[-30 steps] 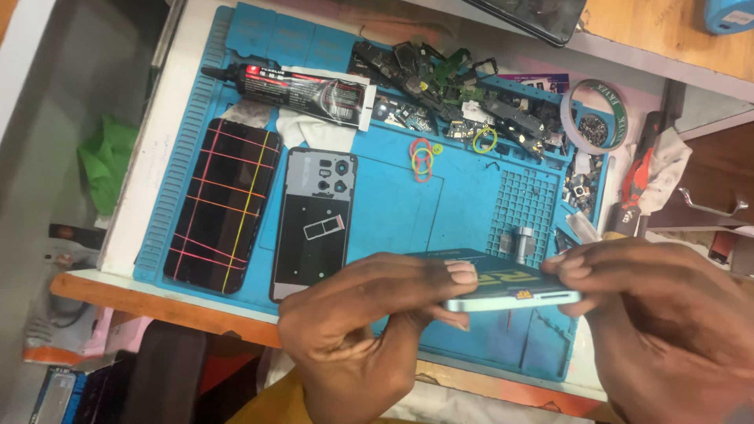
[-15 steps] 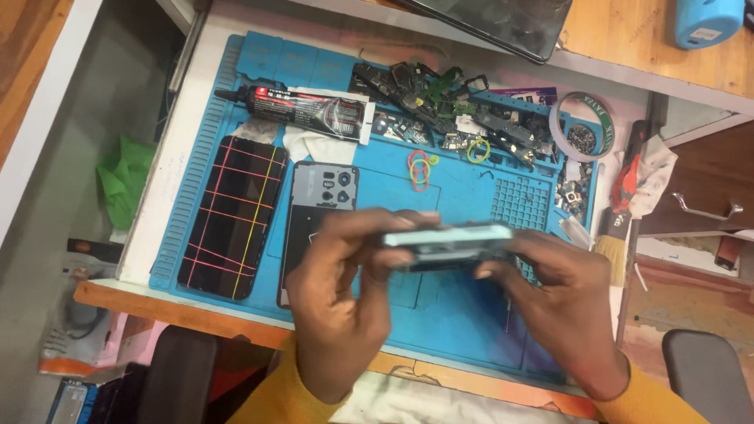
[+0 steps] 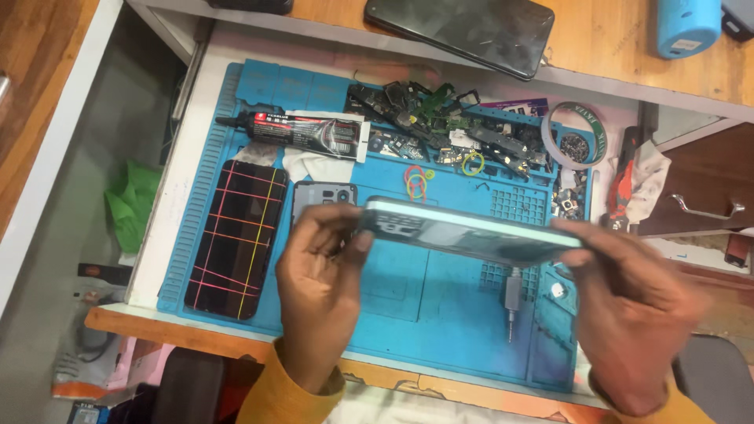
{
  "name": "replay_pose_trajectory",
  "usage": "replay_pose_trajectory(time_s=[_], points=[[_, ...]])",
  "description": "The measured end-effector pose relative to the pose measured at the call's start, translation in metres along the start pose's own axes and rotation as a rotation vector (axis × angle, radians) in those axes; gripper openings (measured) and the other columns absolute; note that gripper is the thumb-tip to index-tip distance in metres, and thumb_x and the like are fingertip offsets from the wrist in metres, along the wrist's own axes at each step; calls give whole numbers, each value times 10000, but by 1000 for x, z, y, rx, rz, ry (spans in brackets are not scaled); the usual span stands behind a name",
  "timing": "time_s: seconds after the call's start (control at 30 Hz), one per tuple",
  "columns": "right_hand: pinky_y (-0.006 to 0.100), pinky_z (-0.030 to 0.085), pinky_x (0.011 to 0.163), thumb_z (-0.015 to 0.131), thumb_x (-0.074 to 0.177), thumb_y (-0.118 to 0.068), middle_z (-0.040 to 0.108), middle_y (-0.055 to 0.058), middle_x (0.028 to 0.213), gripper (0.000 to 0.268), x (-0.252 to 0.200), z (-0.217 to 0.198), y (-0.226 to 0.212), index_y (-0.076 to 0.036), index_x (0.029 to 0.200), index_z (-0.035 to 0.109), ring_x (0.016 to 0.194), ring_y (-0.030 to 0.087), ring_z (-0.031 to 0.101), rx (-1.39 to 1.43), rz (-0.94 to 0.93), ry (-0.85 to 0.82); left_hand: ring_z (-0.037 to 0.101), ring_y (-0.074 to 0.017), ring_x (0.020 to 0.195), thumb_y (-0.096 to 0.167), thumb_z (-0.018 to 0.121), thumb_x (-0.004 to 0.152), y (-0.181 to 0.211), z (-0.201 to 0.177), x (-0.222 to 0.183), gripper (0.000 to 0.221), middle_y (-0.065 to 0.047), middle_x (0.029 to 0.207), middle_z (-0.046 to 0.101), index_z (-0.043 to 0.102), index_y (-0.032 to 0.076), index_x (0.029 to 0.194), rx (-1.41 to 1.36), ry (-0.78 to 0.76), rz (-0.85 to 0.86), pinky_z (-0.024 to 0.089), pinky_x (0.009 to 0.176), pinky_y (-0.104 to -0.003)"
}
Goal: The person uses a screwdriver to remove internal components from a smartphone, then applies adhesive from a tube to the edges of the phone frame and attaches a replacement screen assembly.
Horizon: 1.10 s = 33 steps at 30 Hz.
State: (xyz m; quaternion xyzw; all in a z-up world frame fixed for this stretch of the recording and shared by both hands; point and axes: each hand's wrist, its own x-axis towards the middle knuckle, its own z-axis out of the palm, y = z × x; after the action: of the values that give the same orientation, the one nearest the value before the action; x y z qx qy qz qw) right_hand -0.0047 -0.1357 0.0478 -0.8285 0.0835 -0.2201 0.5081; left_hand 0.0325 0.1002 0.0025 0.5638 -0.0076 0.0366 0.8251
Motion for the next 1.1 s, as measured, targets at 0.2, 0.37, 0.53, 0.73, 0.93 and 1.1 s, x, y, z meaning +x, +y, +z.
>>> replay_pose_trajectory(time_s=[0.2, 0.37, 0.53, 0.73, 0.93, 1.1], points=[[208, 536, 750, 700, 1046, 128, 740, 116, 1054, 174, 5, -21, -14, 18, 1175, 736, 861, 157, 709, -359, -411, -63, 762, -247, 1078, 68, 715, 923, 15, 21, -7, 267, -138, 1168, 757, 707, 23, 1186, 607, -179, 210, 595, 945, -338], [340, 552, 772, 824, 670, -120, 740, 79, 955, 464, 14, -30, -57, -2, 1113, 749, 864, 211, 715, -530, -607, -303, 698, -328, 1158, 73, 792, 884, 34, 48, -20, 374, -193, 1194, 713, 665, -19, 1225, 581, -357, 431, 562, 986, -404], [351, 568, 812, 763, 680, 73, 744, 47, 935, 469, 8, -11, -80, -30, 1137, 749, 913, 193, 725, -377, -661, -336, 785, -241, 1115, -32, 726, 962, 39, 59, -25, 254, -118, 1184, 762, 703, 10, 1212, 665, -193, 601, 640, 963, -313], [288, 603, 713, 763, 787, 122, 731, 153, 963, 262, 19, -6, -52, 20, 1027, 738, 835, 199, 743, -259, -518, -169, 793, -195, 925, -196, 615, 937, 37, 34, -18, 307, -181, 1105, 795, 735, -57, 1182, 245, -81, 212, 671, 816, -285], [280, 625, 723, 750, 826, 95, 753, 134, 960, 148, 10, -5, -39, 33, 960, 734, 847, 190, 775, -136, -410, -177, 766, -275, 1106, -225, 547, 902, 26, 30, -28, 377, -231, 1200, 754, 691, -80, 1219, 62, -120, 175, 660, 871, -303], [258, 645, 727, 740, 803, 109, 753, 151, 991, 209, 8, -9, -33, 35, 998, 719, 849, 188, 783, -85, -436, -217, 773, -287, 1127, -190, 642, 927, 22, 30, -30, 321, -235, 1214, 753, 694, -76, 1222, 163, -158, 242, 659, 861, -315]])
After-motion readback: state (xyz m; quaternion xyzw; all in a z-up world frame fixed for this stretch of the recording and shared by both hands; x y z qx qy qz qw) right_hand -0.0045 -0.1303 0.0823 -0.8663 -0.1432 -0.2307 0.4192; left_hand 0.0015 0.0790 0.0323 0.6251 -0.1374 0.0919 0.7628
